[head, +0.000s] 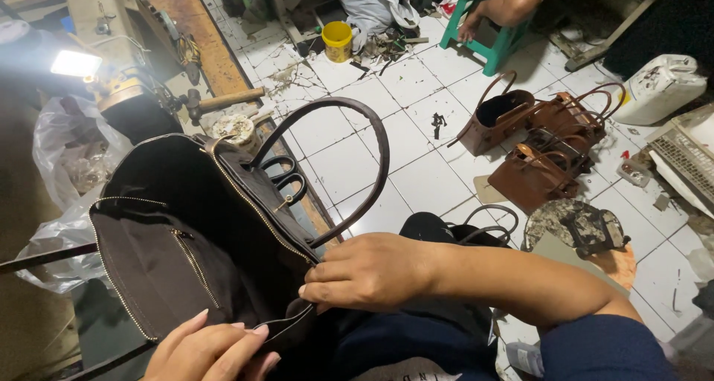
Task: Inspecting the interior and exterior of a leather tote bag
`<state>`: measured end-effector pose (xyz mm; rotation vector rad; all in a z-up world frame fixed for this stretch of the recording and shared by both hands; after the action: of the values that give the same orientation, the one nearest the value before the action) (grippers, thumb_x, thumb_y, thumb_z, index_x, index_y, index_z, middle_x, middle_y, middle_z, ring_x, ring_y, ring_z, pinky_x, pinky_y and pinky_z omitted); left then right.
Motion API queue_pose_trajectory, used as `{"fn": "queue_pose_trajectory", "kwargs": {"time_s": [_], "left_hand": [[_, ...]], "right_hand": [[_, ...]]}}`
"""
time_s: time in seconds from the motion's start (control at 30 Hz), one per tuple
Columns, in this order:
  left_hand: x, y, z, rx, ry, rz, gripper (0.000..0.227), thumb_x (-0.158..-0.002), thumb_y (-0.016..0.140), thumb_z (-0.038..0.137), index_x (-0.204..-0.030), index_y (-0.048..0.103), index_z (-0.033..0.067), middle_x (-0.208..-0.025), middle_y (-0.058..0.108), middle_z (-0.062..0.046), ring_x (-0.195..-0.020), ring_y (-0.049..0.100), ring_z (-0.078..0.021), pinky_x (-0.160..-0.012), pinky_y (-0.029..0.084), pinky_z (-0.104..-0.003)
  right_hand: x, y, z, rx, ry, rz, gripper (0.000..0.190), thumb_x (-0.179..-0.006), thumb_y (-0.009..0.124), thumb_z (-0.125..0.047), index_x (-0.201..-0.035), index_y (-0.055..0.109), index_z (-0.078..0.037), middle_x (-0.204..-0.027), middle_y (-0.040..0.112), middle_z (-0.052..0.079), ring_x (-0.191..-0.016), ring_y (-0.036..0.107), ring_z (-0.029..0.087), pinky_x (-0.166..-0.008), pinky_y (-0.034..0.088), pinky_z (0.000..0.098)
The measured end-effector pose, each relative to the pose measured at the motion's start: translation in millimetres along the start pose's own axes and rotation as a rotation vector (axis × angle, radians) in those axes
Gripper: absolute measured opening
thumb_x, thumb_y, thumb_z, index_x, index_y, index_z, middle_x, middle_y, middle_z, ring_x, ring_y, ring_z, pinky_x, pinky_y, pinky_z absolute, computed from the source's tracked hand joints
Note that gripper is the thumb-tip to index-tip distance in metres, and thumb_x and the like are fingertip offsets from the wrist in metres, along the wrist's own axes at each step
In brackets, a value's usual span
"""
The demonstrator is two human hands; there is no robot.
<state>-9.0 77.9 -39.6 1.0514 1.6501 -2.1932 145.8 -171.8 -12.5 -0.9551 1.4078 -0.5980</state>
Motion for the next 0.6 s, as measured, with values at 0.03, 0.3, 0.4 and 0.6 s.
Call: {"fn": "queue_pose_trajectory", "kwargs": {"time_s": [0.03,0.3,0.4,0.6], "left_hand": [[-0.3,-0.5,-1.4,0.0,0.0,0.0,0.027,-0.083,0.078,0.039,-0.106,0.071,0.0279,-0.092,0.07,0.011,-0.086,0.07,-0.0045,-0.097,0.055,-0.038],[-2.4,-12.4,-7.7,-0.19,0.018,0.043,0.049,-0.077,0.079,0.054,-0.109,0.074,0.0164,-0.09,0.075,0.007,-0.102,0.074,-0.017,-0.113,0.04,-0.05],[-20.3,-36.5,-7.2,-0.092,0.104,-0.044,0.057,-0.083,0.076,0.051,-0.119,0.067,0.0069,-0.111,0.074,-0.001,-0.111,0.072,-0.0213,-0.117,0.032,-0.056],[-27.9,-48.8,-7.7,-0.007,0.056,-0.114,0.042,-0.094,0.077,0.03,-0.126,0.063,0.0068,-0.109,0.073,-0.006,-0.122,0.065,-0.031,-0.119,0.02,-0.068]], "right_hand": [[0.1,-0.3,0.2,0.0,0.0,0.0,0.028,-0.113,0.043,-0.016,-0.123,0.062,0.002,-0.11,0.065,0.013,-0.077,0.056,0.029,-0.064,0.048,0.0394],[2.8,-5.7,3.1,-0.07,-0.027,0.015,0.027,-0.112,0.042,-0.011,-0.125,0.058,0.007,-0.113,0.066,0.02,-0.081,0.059,0.033,-0.072,0.052,0.0424],[3.1,-14.8,8.2,-0.168,-0.012,0.005,0.025,-0.109,0.052,-0.008,-0.126,0.056,0.01,-0.111,0.065,0.026,-0.09,0.066,0.039,-0.08,0.056,0.0443],[3.2,-25.0,10.7,-0.05,0.089,-0.051,0.029,-0.096,0.067,-0.014,-0.121,0.064,0.002,-0.109,0.072,0.018,-0.088,0.071,0.031,-0.082,0.06,0.0418]]}}
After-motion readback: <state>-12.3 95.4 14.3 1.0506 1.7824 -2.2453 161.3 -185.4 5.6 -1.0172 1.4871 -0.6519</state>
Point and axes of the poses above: each hand's wrist, its own x-axis away from the middle knuckle, its own y-axis out of the palm, z = x × y, the point moved 1 cm from there along -x, towards the middle knuckle
